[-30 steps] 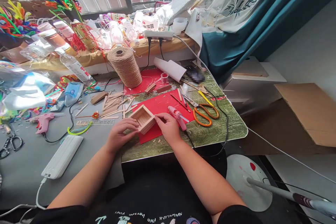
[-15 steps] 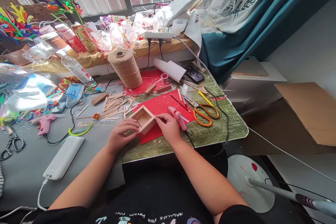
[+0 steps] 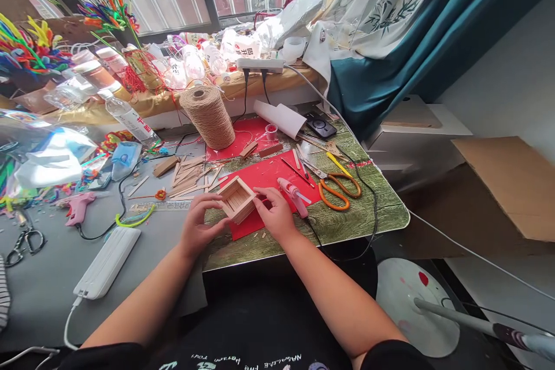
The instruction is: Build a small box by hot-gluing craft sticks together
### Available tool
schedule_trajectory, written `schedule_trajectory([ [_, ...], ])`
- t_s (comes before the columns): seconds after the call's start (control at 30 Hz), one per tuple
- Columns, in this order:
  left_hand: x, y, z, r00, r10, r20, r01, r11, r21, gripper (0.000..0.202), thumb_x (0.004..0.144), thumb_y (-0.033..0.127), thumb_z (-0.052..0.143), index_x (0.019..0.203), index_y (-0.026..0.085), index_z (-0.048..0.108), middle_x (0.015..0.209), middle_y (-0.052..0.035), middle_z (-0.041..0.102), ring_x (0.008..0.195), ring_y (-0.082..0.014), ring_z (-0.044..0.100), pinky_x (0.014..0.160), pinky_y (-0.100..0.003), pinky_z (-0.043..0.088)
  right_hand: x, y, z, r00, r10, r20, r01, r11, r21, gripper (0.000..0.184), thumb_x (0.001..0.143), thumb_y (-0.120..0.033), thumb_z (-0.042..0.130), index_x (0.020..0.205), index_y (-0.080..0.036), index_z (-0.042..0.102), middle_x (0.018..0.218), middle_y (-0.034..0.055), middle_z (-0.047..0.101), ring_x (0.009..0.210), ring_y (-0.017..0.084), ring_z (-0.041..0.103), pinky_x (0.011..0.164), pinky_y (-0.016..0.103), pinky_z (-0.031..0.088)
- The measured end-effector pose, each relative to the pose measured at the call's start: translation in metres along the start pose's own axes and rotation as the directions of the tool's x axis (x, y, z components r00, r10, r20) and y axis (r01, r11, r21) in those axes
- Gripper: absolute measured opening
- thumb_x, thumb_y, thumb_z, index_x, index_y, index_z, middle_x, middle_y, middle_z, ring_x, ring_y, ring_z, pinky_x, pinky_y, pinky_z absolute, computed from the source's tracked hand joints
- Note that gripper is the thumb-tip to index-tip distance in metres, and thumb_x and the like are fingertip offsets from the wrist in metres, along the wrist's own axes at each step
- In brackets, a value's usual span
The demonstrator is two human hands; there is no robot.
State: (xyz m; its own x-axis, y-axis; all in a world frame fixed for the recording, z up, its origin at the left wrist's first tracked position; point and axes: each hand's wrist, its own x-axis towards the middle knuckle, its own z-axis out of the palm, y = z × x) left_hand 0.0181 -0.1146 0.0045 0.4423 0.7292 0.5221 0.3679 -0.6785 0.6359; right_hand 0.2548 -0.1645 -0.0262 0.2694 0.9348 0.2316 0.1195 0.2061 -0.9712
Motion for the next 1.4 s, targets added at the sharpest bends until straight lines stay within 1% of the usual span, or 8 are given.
schedule_trajectory([
  [0.13,-0.005,-0.002,0.013,0.993,-0.110,-0.041,0.112,0.993,0.044,0.109,0.063,0.043,0.097,0.152,0.029,0.036,0.162,-0.0183,0.032,0.152,-0.0405,0.033,0.118,-0.060,0.039,-0.002,-0.004,0.000,1.000,0.002,0.011,-0.002,1.000,-0.006,0.028,0.093,-0.041,0.070,0.116,-0.025,0.075,0.111,0.0081,0.072,0.101,0.023,0.070,0.094,0.039,0.058],
  [0.2,-0.007,-0.005,0.019,0.984,-0.176,0.021,0.176,0.984,-0.031,0.121,0.065,0.041,0.095,0.160,0.031,0.020,0.164,-0.0186,0.028,0.152,-0.0388,0.034,0.119,-0.058,0.040,-0.004,-0.004,0.000,0.998,0.055,0.042,-0.057,0.998,0.038,0.029,0.092,-0.044,0.071,0.113,-0.024,0.074,0.103,0.0075,0.073,0.094,0.023,0.070,0.089,0.038,0.059],
  [0.33,-0.009,-0.010,0.020,0.957,-0.257,0.132,0.276,0.948,-0.158,0.116,0.072,0.034,0.090,0.161,0.034,0.016,0.157,-0.0149,0.038,0.145,-0.0330,0.046,0.122,-0.057,0.037,-0.007,-0.003,0.001,0.987,0.103,0.119,-0.117,0.986,0.115,0.030,0.089,-0.045,0.074,0.110,-0.023,0.071,0.091,0.0046,0.071,0.084,0.020,0.067,0.079,0.034,0.058],
  [0.5,-0.011,-0.016,0.014,0.954,-0.233,0.187,0.270,0.941,-0.205,0.114,0.070,0.037,0.093,0.160,0.037,0.024,0.162,-0.0131,0.033,0.149,-0.0356,0.040,0.125,-0.058,0.033,-0.008,-0.002,0.002,0.980,0.135,0.146,-0.155,0.979,0.136,0.029,0.086,-0.046,0.075,0.105,-0.024,0.068,0.087,0.0032,0.070,0.076,0.019,0.066,0.072,0.032,0.057],
  [0.8,-0.008,-0.020,0.010,0.924,-0.306,0.229,0.362,0.893,-0.266,0.105,0.067,0.039,0.096,0.154,0.034,0.036,0.156,-0.0145,0.044,0.144,-0.0361,0.049,0.122,-0.059,0.038,-0.008,-0.001,0.001,0.975,0.141,0.173,-0.164,0.978,0.128,0.027,0.088,-0.046,0.073,0.103,-0.024,0.069,0.091,0.0043,0.070,0.081,0.020,0.067,0.076,0.034,0.057],
  [0.9,-0.008,-0.020,0.010,0.927,-0.284,0.244,0.354,0.878,-0.321,0.108,0.066,0.039,0.096,0.156,0.034,0.036,0.158,-0.0151,0.044,0.145,-0.0365,0.048,0.123,-0.059,0.039,-0.007,-0.003,-0.002,0.979,0.107,0.172,-0.128,0.985,0.115,0.027,0.092,-0.046,0.069,0.108,-0.024,0.070,0.097,0.0052,0.070,0.087,0.021,0.067,0.080,0.035,0.058],
  [1.1,-0.006,-0.021,0.010,0.912,-0.226,0.342,0.365,0.830,-0.423,0.110,0.072,0.038,0.093,0.162,0.035,0.031,0.168,-0.0148,0.034,0.156,-0.0367,0.034,0.128,-0.058,0.032,-0.004,-0.002,-0.004,0.994,-0.037,0.102,0.038,0.999,-0.005,0.042,0.096,-0.040,0.065,0.137,-0.030,0.066,0.137,0.0098,0.060,0.123,0.025,0.063,0.107,0.041,0.053],
  [1.4,-0.005,-0.025,0.010,0.888,-0.266,0.375,0.428,0.774,-0.467,0.102,0.070,0.034,0.094,0.158,0.031,0.041,0.160,-0.0154,0.046,0.150,-0.0371,0.044,0.125,-0.058,0.038,-0.001,0.000,-0.005,0.987,-0.063,0.147,0.076,0.993,-0.085,0.041,0.101,-0.040,0.059,0.141,-0.031,0.066,0.133,0.0088,0.062,0.127,0.025,0.060,0.114,0.042,0.047],
])
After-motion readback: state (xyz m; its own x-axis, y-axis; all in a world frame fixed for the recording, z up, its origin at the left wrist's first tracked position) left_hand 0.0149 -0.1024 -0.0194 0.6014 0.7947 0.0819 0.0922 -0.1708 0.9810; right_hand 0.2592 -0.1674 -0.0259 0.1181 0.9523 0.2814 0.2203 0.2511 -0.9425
